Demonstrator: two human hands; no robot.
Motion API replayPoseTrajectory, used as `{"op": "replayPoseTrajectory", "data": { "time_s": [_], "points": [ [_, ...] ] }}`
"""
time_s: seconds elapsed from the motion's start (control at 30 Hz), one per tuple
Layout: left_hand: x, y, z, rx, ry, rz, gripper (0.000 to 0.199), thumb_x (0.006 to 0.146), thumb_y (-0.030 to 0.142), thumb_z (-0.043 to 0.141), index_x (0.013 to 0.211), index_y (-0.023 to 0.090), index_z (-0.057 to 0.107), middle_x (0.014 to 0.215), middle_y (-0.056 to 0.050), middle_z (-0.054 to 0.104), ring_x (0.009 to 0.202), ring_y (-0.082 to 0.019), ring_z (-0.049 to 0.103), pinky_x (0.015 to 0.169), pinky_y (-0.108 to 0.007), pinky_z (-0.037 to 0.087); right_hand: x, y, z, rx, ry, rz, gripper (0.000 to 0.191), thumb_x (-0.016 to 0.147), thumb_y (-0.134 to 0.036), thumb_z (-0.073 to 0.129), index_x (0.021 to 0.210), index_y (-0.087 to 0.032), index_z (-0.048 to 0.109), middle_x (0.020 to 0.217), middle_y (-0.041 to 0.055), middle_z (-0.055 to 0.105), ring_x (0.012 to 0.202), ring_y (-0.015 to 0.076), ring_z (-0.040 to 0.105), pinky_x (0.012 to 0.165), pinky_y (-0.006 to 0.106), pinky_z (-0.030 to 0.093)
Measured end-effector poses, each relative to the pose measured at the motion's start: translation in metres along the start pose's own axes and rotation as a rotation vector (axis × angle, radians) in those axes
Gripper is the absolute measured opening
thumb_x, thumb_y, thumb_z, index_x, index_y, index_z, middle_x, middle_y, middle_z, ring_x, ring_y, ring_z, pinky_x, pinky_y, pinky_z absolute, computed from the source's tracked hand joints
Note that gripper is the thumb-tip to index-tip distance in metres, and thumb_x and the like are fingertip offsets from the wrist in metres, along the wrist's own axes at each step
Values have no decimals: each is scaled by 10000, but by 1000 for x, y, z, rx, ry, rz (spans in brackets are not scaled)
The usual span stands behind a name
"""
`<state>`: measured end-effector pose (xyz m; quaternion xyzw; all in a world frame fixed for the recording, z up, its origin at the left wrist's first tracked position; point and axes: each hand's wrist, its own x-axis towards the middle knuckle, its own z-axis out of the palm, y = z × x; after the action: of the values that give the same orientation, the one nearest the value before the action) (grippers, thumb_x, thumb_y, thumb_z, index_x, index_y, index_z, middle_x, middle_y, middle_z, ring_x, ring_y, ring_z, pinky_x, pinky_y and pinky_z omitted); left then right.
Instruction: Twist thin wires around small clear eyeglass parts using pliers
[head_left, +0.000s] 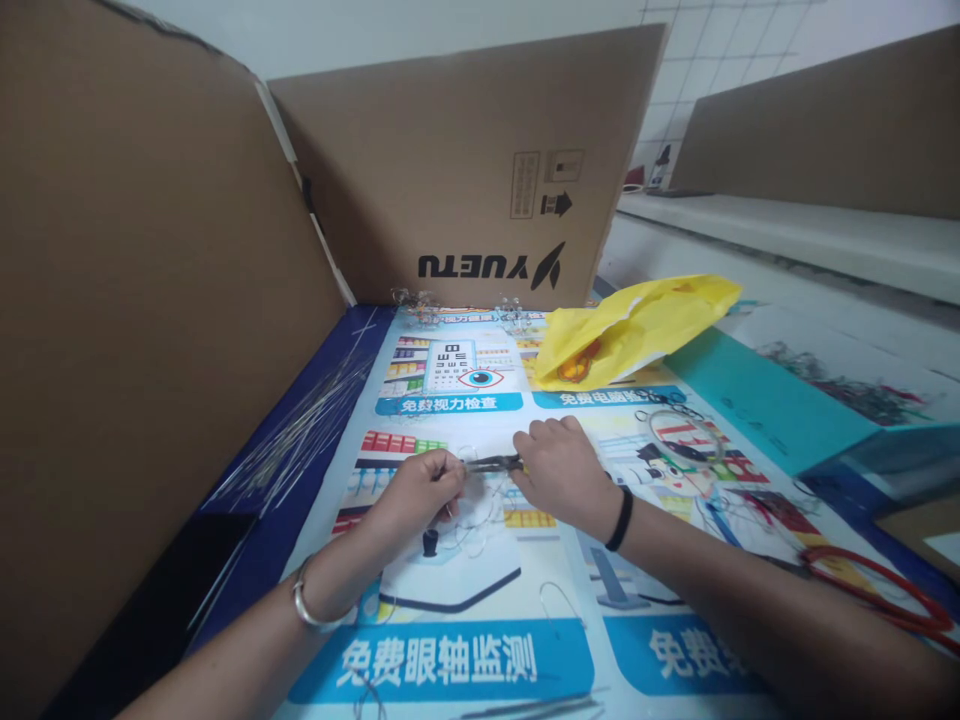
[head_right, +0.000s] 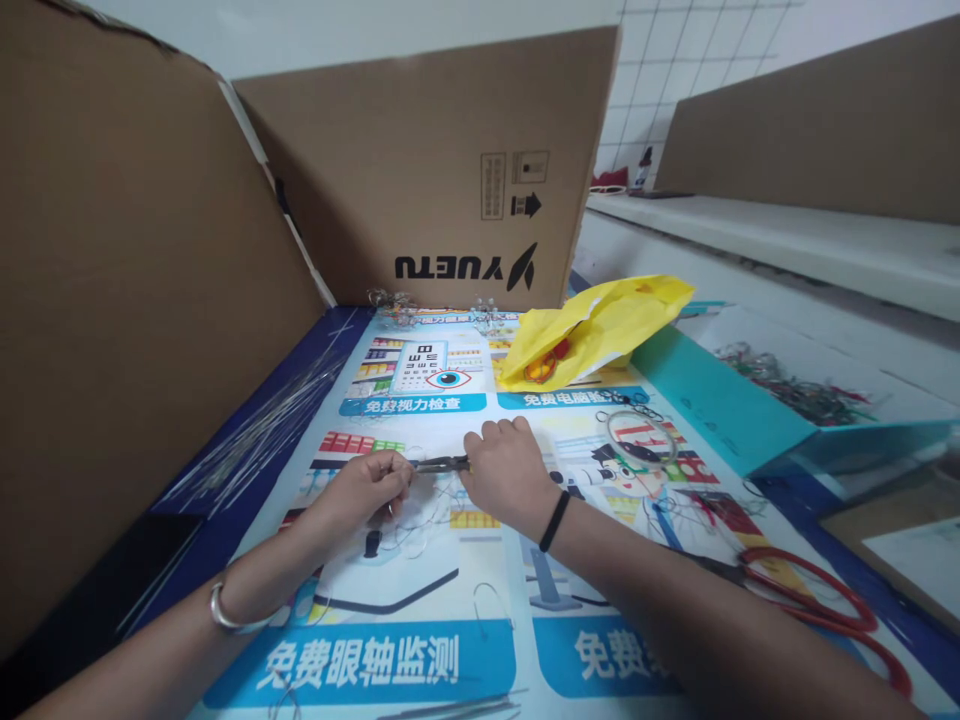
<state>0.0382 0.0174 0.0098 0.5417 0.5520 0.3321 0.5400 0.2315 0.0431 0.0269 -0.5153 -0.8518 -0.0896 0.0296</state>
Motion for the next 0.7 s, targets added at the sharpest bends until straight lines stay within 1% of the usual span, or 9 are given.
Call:
{"op": "replayPoseTrajectory", "data": {
  "time_s": [0.13,0.37,0.5,0.7],
  "points": [
    [-1,2,3,41,35,-3,220,740,372,540,671,166,504,478,35,515,406,-72,446,406,-168,325,-1,-2,-2,-23,4,-2,261,766,-381,527,865,-148,591,861,119,596,851,248,505,739,370,225],
    [-2,2,5,72,65,-2,178,736,337,532,684,169,501,468,35,515,399,-77,440,409,-179,327,-2,-4,-1,-52,39,-26,215,759,-344,540,837,-151,594,820,117,591,810,250,512,726,376,223],
    [-3,3,6,83,79,-4,171,726,323,537,663,172,488,466,36,516,389,-77,438,400,-179,326,-2,-4,1,-60,32,-35,196,768,-316,523,838,-150,599,812,122,593,797,249,516,724,378,219],
    [-2,0,7,95,104,2,125,703,290,549,673,175,510,455,38,520,371,-80,436,389,-180,326,-2,-4,3,-74,23,-43,167,783,-260,493,839,-148,603,808,127,598,780,240,518,715,379,214]
  ]
}}
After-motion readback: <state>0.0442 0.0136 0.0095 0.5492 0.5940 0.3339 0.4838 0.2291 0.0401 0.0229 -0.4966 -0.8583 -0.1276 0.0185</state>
